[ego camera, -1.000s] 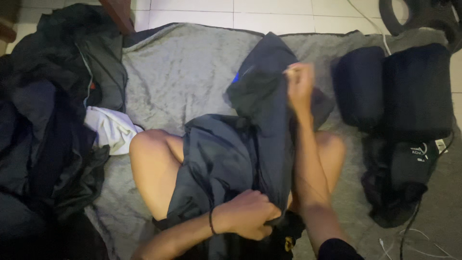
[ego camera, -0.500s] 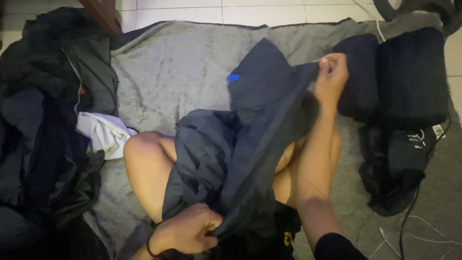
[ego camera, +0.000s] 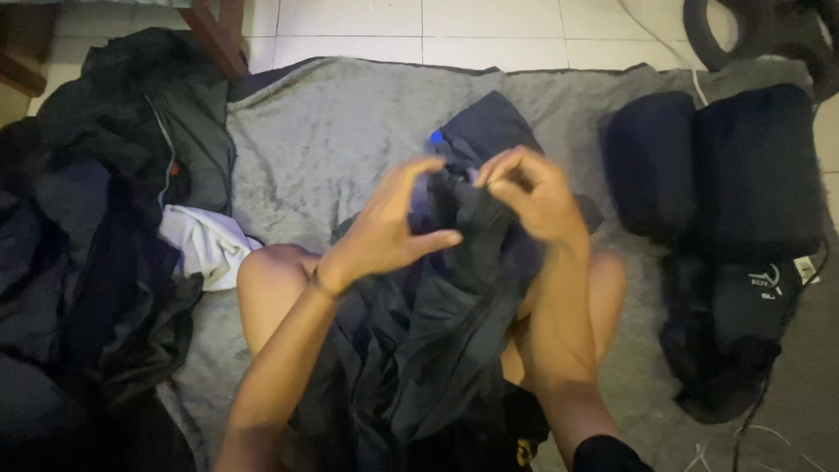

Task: The person sits cross-legged on a mat and packs a dark grey jacket into a small black stuff sack. They fold the jacket, roll it tightly, and stuff it into the bag, then pull the drawstrings to close it.

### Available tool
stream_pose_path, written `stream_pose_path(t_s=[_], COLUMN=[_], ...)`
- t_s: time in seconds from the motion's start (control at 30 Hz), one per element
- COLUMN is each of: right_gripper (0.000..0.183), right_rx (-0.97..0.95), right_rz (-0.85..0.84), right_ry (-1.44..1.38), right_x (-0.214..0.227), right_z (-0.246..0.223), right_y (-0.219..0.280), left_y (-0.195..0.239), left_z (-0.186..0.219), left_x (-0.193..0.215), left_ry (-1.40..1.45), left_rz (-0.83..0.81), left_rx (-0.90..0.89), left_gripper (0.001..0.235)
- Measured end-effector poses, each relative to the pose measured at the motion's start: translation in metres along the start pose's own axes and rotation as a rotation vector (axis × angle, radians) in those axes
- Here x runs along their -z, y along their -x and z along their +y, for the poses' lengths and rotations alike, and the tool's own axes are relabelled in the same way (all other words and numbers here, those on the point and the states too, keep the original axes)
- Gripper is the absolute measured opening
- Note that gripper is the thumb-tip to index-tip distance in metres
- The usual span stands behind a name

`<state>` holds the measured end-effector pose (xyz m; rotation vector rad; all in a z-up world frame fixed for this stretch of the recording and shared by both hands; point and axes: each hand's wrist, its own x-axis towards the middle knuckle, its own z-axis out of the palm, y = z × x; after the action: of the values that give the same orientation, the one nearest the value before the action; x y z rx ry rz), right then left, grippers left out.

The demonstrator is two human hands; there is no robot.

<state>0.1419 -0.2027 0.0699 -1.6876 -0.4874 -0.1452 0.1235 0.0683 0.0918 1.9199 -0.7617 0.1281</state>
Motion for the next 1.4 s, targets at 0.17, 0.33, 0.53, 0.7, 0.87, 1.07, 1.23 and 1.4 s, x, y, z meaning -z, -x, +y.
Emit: stream_pose_path(t_s=[0.17, 0.33, 0.53, 0.7, 0.87, 1.07, 1.23, 1.4], right_gripper=[0.012, 0.044, 0.073, 0.029, 0.018, 0.014, 0.011, 0.006], right_rx=[0.12, 0.043, -0.31, -0.29, 0.043, 0.365, 0.452, 0.578], right_rz=[-0.056, 0.105, 0.073, 0.158, 0.46, 0.259, 0.154, 0.169], right_ry=[0.046, 0.303, 0.363, -0.158, 0.121, 0.416, 0.447, 0.598], right_x=[-0.004, -0.005, -0.001, -0.005, 0.007, -0.031, -0.047, -0.058], right_z=[-0.02, -0.007, 0.029, 0.043, 0.036, -0.056, -0.058, -0.052], right_y=[0.005, 0.002, 0.007, 0.002, 0.014, 0.015, 0.011, 0.005], left_y=[-0.051, -0.049, -0.04, -0.038, -0.045, -0.057, -0.071, -0.079], left_z=[0.0, -0.009, -0.014, -0.029, -0.07, -0.068, -0.079, -0.093], left_x=[-0.011, -0.013, -0.013, -0.017, -0.034, -0.024, -0.021, -0.024], left_ry=[-0.104, -0.118, -0.011, 0.043, 0.577, 0.686, 0.733, 0.758], left_rz=[-0.322, -0.25, -0.124, -0.063, -0.007, -0.033, -0.09, -0.106], left_rx=[0.149, 0.196, 0.231, 0.255, 0.465, 0.471, 0.42, 0.449], left_gripper=[0.051, 0.04, 0.028, 0.033, 0.032, 0.036, 0.038, 0.038])
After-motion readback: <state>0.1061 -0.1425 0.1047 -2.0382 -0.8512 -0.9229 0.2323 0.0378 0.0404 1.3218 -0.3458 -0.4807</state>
